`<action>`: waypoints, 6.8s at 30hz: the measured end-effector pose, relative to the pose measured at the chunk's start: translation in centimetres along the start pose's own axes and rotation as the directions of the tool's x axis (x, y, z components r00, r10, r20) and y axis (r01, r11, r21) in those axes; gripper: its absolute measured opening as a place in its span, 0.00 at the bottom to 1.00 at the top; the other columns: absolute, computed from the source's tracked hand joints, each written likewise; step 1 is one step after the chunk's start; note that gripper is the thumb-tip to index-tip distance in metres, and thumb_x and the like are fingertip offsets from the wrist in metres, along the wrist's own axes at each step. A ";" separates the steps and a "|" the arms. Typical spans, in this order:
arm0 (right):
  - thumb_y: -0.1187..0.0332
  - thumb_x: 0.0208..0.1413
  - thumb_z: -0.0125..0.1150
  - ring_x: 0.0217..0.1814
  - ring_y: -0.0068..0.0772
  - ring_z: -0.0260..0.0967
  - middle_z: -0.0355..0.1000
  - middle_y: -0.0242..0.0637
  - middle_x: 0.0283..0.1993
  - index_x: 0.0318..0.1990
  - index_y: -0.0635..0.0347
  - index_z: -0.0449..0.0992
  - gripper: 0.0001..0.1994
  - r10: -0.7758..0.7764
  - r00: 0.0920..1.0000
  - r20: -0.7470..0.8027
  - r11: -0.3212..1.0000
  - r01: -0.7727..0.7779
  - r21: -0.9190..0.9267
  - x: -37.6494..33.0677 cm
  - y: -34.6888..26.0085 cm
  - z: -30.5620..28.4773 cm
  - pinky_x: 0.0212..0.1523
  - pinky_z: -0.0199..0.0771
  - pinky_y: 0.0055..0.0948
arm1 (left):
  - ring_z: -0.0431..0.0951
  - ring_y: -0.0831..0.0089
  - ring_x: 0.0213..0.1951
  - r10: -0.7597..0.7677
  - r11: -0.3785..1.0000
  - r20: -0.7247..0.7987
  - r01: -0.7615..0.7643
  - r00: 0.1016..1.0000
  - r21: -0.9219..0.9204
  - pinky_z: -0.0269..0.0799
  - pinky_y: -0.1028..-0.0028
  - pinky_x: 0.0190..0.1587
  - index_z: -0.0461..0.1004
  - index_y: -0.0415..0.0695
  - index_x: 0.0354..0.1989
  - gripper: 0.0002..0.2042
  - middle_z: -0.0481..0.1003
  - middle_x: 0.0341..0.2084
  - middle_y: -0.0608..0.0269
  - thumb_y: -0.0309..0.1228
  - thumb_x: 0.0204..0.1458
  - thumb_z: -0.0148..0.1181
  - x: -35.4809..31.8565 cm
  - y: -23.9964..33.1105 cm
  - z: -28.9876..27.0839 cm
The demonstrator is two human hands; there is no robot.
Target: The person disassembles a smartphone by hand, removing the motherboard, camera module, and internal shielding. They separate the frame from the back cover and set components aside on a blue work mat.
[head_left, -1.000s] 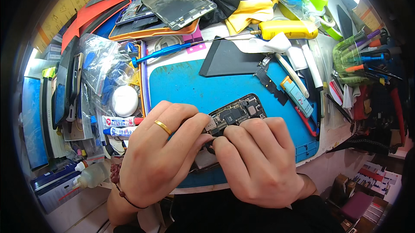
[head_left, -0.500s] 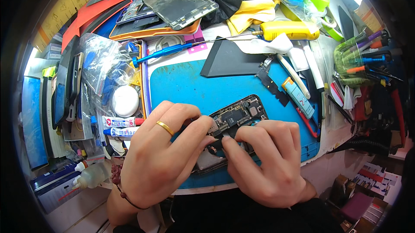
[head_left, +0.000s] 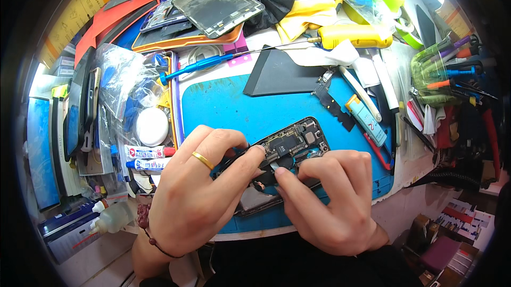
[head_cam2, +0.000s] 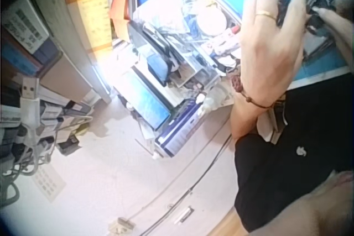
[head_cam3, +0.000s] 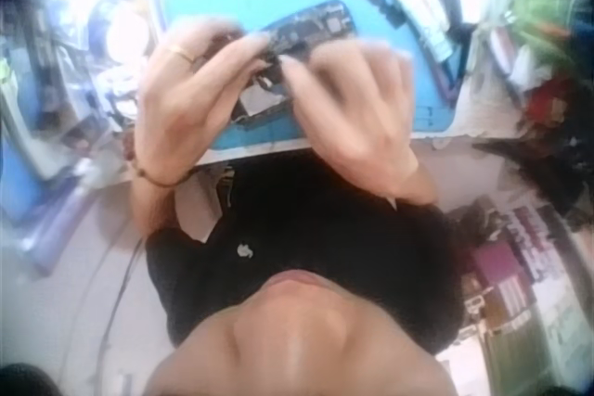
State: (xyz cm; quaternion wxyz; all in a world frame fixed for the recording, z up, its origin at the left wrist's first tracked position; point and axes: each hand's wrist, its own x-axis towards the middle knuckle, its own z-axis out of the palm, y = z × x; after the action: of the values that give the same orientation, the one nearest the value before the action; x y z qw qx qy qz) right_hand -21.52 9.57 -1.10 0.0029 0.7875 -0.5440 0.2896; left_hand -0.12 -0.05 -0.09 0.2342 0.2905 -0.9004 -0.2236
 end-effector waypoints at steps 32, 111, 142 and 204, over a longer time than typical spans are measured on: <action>0.80 0.51 0.77 0.40 0.41 0.70 0.75 0.36 0.38 0.45 0.66 0.87 0.12 0.233 0.967 -0.099 0.972 -0.232 0.028 -1.8 3.4 -1.0 0.41 0.64 0.41 | 0.78 0.58 0.37 -0.027 0.999 -0.033 0.028 0.999 0.029 0.75 0.63 0.38 0.86 0.35 0.48 0.16 0.78 0.41 0.55 0.17 0.49 0.76 0.2 0.5 0.4; 0.76 0.34 0.76 0.39 0.37 0.69 0.73 0.29 0.35 0.41 0.56 0.91 0.20 -0.050 0.998 -0.024 0.993 0.053 0.107 -2.3 2.3 -1.2 0.39 0.65 0.39 | 0.81 0.56 0.49 -0.109 0.992 -0.087 0.114 0.990 0.051 0.79 0.61 0.52 0.85 0.39 0.51 0.23 0.80 0.54 0.52 0.17 0.43 0.77 -0.2 1.5 0.8; 0.72 0.39 0.73 0.39 0.34 0.71 0.72 0.33 0.39 0.42 0.62 0.86 0.18 -0.180 0.984 -0.006 0.980 0.180 0.090 -2.1 3.0 -0.9 0.36 0.66 0.34 | 0.82 0.63 0.46 -0.197 0.974 -0.077 0.186 0.977 -0.129 0.74 0.67 0.48 0.82 0.40 0.60 0.27 0.85 0.49 0.55 0.16 0.47 0.72 -0.3 1.0 1.2; 0.71 0.34 0.73 0.40 0.35 0.70 0.73 0.29 0.39 0.47 0.54 0.91 0.24 -0.160 0.986 0.037 0.985 0.157 0.078 -2.1 2.6 -0.9 0.38 0.66 0.38 | 0.83 0.54 0.53 -0.127 0.983 -0.005 0.125 0.992 -0.131 0.81 0.61 0.54 0.86 0.39 0.49 0.20 0.83 0.56 0.51 0.13 0.45 0.68 -0.2 1.4 0.9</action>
State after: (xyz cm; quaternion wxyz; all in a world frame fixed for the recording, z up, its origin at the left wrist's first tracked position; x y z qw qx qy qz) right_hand -24.69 10.59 -2.19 -0.0151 0.8339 -0.4684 0.2916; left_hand -1.05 1.35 -0.15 0.2442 0.3325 -0.8621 -0.2943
